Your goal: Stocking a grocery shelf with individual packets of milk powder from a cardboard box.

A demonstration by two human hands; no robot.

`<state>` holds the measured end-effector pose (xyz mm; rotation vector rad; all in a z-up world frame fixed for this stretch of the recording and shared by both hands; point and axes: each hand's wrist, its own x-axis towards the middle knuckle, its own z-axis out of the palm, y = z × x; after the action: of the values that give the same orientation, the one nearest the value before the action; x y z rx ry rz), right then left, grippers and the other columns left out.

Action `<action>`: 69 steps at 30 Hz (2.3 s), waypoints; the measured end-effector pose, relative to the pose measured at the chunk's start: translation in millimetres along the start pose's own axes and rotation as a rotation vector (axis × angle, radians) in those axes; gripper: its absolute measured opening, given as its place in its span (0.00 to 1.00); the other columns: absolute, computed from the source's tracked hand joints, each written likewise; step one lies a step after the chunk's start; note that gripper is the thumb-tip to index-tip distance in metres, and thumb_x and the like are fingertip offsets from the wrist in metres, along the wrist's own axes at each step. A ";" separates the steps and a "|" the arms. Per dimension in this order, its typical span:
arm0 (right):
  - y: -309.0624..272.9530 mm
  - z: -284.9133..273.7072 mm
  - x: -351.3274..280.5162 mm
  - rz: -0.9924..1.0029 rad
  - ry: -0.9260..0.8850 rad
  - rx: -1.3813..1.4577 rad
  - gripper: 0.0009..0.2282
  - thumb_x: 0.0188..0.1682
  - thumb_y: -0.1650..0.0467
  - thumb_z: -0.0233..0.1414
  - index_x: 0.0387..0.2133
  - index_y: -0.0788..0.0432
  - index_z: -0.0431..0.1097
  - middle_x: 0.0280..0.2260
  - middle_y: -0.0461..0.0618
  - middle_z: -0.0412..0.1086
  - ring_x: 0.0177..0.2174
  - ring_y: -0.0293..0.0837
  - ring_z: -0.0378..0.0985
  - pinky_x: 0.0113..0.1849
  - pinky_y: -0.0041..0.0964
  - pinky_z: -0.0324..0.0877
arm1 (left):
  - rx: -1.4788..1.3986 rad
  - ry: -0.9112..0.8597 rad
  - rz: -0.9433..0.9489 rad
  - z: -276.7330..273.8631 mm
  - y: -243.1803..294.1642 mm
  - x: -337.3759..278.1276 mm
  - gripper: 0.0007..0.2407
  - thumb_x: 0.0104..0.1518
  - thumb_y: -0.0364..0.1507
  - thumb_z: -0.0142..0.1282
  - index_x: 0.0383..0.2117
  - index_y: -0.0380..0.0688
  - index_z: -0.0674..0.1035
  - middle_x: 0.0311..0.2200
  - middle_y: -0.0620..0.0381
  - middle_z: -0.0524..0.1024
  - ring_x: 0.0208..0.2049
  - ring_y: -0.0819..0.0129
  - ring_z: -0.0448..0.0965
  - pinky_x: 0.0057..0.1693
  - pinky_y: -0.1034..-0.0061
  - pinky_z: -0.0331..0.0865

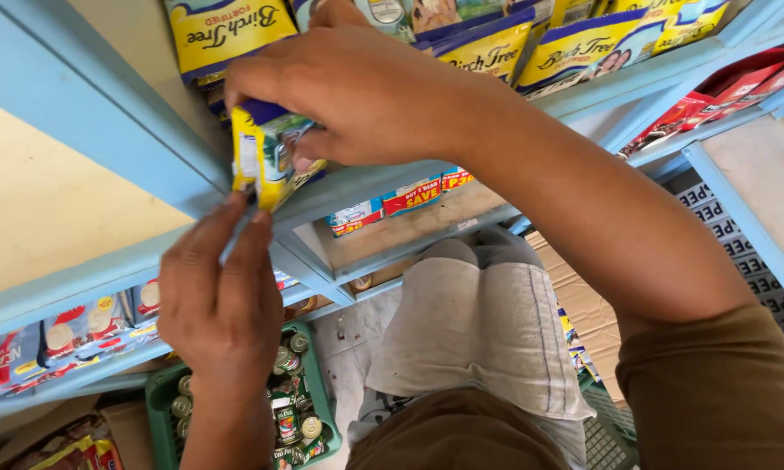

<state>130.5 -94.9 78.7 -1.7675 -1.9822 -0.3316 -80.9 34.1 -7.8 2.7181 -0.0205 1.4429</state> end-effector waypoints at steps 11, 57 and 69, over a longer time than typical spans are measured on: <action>3.2 7.6 16.2 0.175 -0.157 -0.171 0.24 0.40 0.69 0.67 0.49 0.60 0.67 0.39 0.54 0.76 0.41 0.58 0.78 0.44 0.59 0.61 | -0.049 -0.176 -0.046 28.7 11.1 -13.9 0.12 0.59 0.25 0.64 0.49 0.40 0.83 0.55 0.54 0.77 0.33 0.65 0.81 0.35 0.73 0.72; 53.7 28.3 -176.9 0.828 0.477 -0.584 0.39 0.58 0.45 0.35 0.75 0.57 0.39 0.75 0.60 0.29 0.74 0.65 0.24 0.66 0.77 0.21 | 0.042 -0.289 0.245 115.6 54.2 114.5 0.27 0.66 0.45 0.53 0.69 0.48 0.69 0.72 0.50 0.60 0.74 0.44 0.48 0.70 0.37 0.43; 73.8 40.7 -185.6 0.675 0.502 -0.597 0.39 0.58 0.44 0.29 0.74 0.57 0.42 0.74 0.61 0.35 0.72 0.67 0.28 0.65 0.76 0.19 | 0.030 -0.289 0.167 121.8 62.8 112.5 0.31 0.60 0.46 0.54 0.69 0.47 0.65 0.71 0.48 0.59 0.73 0.44 0.50 0.72 0.40 0.42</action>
<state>208.3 -226.7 -55.9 -2.2803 -0.9074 -1.0748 80.2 -34.1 20.4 2.9868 -0.2477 1.0763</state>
